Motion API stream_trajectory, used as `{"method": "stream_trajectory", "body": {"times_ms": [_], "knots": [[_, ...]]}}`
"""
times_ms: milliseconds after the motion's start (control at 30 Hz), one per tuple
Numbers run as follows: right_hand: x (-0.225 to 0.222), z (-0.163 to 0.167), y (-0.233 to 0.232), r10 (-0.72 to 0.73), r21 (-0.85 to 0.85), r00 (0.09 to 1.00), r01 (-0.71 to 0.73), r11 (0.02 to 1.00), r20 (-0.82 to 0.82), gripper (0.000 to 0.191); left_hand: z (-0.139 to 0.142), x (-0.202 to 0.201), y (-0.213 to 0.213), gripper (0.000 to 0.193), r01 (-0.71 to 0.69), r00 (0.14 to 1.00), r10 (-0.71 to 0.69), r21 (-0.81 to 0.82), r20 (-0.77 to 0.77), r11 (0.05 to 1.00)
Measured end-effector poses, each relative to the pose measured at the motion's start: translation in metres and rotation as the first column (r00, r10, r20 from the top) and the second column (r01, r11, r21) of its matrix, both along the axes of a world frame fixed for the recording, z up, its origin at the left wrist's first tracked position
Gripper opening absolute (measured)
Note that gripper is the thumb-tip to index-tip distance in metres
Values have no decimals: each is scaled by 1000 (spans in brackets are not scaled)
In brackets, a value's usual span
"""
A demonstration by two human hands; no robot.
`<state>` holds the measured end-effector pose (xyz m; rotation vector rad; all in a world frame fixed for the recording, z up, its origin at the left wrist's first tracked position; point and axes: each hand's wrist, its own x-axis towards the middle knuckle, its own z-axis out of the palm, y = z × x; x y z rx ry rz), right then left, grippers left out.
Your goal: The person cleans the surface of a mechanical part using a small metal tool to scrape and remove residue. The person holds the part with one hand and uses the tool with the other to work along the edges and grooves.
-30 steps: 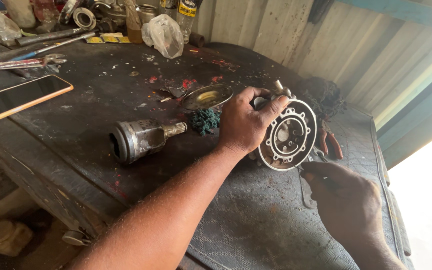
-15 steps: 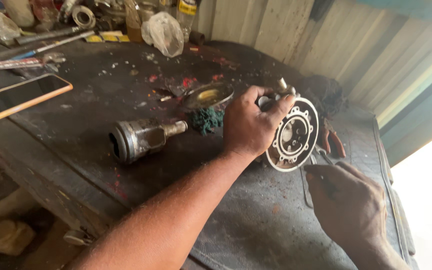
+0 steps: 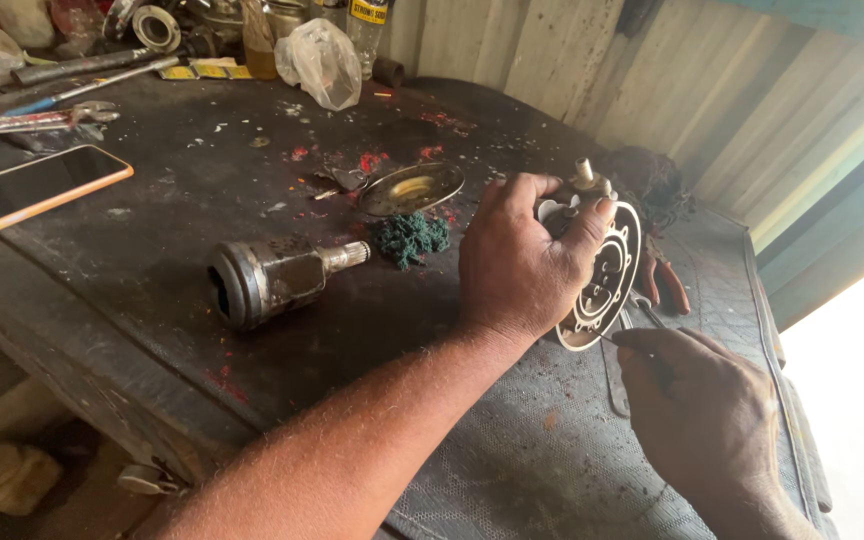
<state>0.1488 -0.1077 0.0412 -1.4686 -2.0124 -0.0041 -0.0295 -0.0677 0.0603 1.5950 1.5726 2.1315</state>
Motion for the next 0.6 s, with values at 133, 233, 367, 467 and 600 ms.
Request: {"method": "stream_trajectory", "body": {"times_ms": [133, 233, 367, 467, 600], "knots": [[-2, 3, -2, 0, -20, 1000, 0, 1000, -2, 22, 0, 2, -3, 44, -11, 999, 12, 34, -33, 999], [-7, 8, -6, -2, -15, 994, 4, 1000, 106, 19, -1, 4, -5, 43, -13, 998, 16, 49, -61, 999], [-18, 13, -13, -27, -2, 942, 29, 1000, 335, 22, 0, 6, -8, 44, 12, 998, -10, 24, -67, 1000], [-21, 19, -17, -37, -18, 921, 47, 999, 387, 22, -1, 8, -10, 44, 28, 994, -19, 82, -107, 996], [-22, 21, -18, -8, -27, 932, 19, 999, 362, 21, -1, 12, -11, 44, 4, 991, 2, 45, -135, 999]]}}
